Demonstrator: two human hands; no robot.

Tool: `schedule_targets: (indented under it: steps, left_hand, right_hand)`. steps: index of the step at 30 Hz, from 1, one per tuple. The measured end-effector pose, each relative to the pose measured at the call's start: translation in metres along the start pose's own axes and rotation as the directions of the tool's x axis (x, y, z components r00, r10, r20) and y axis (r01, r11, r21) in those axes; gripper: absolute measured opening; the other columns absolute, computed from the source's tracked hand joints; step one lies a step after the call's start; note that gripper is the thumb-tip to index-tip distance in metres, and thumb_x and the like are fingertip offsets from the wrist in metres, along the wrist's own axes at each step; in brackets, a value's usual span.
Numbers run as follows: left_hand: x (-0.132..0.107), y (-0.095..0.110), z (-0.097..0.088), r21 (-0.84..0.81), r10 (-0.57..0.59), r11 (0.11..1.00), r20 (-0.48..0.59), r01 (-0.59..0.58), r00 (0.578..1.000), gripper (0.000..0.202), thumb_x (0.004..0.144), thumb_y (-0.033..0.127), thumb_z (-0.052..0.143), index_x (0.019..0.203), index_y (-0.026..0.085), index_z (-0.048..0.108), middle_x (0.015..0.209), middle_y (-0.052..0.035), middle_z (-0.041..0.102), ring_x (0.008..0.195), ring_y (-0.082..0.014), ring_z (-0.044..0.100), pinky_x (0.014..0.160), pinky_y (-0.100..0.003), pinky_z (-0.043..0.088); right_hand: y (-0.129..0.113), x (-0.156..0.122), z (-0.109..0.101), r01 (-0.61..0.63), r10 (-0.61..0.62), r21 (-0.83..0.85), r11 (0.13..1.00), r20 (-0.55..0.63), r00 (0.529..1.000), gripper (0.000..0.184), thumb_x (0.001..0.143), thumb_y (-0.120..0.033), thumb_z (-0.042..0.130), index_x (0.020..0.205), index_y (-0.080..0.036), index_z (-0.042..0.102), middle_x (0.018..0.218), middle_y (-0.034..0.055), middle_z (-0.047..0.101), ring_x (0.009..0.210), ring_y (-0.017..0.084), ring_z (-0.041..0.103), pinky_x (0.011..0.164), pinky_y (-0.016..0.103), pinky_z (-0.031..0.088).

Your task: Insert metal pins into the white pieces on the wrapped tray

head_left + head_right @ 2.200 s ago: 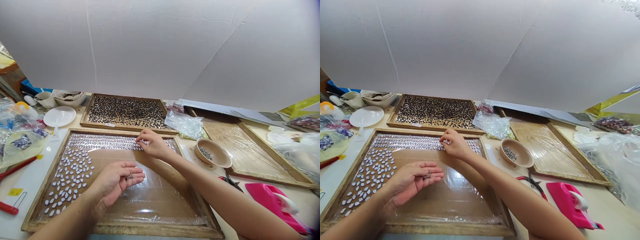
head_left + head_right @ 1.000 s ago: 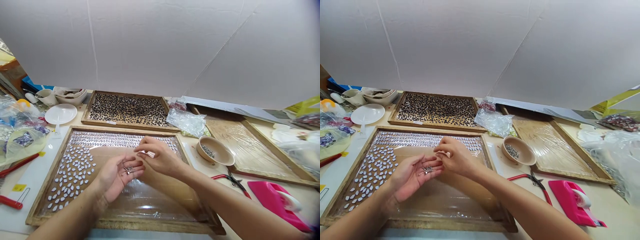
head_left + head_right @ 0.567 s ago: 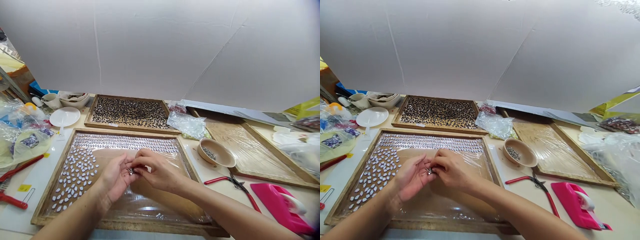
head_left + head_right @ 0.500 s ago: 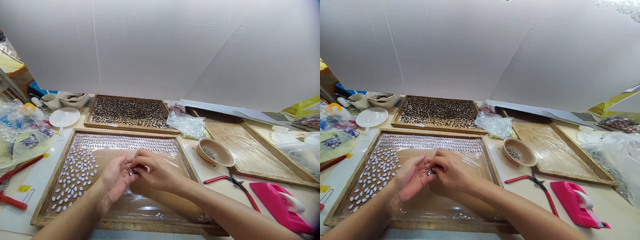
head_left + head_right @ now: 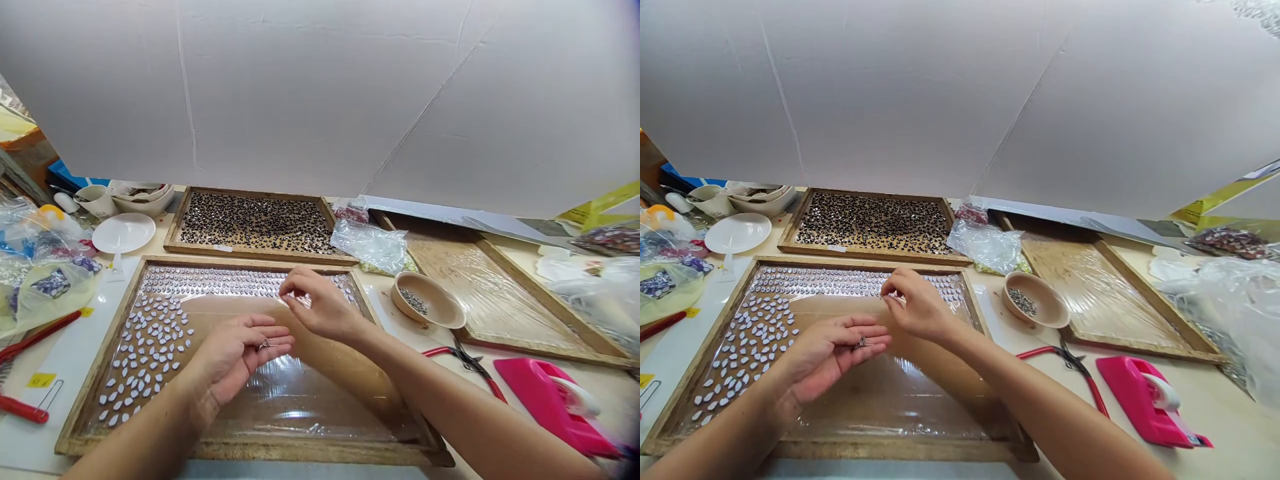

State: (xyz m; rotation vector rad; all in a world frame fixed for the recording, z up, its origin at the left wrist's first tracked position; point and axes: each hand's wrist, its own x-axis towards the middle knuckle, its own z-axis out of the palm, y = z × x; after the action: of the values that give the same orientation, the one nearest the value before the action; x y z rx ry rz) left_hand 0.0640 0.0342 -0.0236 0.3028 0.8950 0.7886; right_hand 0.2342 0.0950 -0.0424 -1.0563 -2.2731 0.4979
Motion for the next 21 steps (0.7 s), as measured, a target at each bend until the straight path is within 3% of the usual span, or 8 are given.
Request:
schedule_targets:
  steps: [2,6,21]
  left_hand:
    - [-0.001,0.001,0.001,0.007,-0.016,1.0,-0.041,0.017,0.999,0.025,0.073,-0.005,0.047,0.096,0.0,0.055,0.099,-0.0242,0.064,0.09,-0.026,0.065,0.092,-0.039,0.045]
    - [-0.001,0.002,0.002,0.035,-0.014,0.999,-0.065,0.016,0.998,0.023,0.076,-0.002,0.048,0.098,0.001,0.052,0.103,-0.0266,0.062,0.091,-0.0269,0.065,0.091,-0.037,0.047]
    - [0.002,0.0,-0.001,0.031,0.014,0.999,-0.03,-0.013,0.999,0.015,0.079,0.004,0.049,0.092,0.004,0.056,0.096,-0.0222,0.065,0.088,-0.0246,0.066,0.092,-0.038,0.046]
  right_hand:
    - [0.014,0.007,0.002,0.026,-0.029,-0.194,0.981,-0.015,0.999,0.012,0.075,-0.01,0.047,0.075,-0.016,0.057,0.078,0.0063,0.056,0.074,0.017,0.05,0.064,0.028,0.039]
    - [0.03,0.017,0.012,0.1,-0.059,-0.45,0.888,0.106,0.993,0.015,0.079,-0.012,0.046,0.074,-0.014,0.06,0.076,0.0088,0.057,0.072,0.019,0.048,0.062,0.03,0.033]
    - [0.039,0.02,0.025,0.072,0.0,-0.466,0.882,0.152,0.988,0.016,0.081,-0.012,0.047,0.074,-0.014,0.061,0.076,0.0071,0.057,0.073,0.017,0.048,0.064,0.029,0.033]
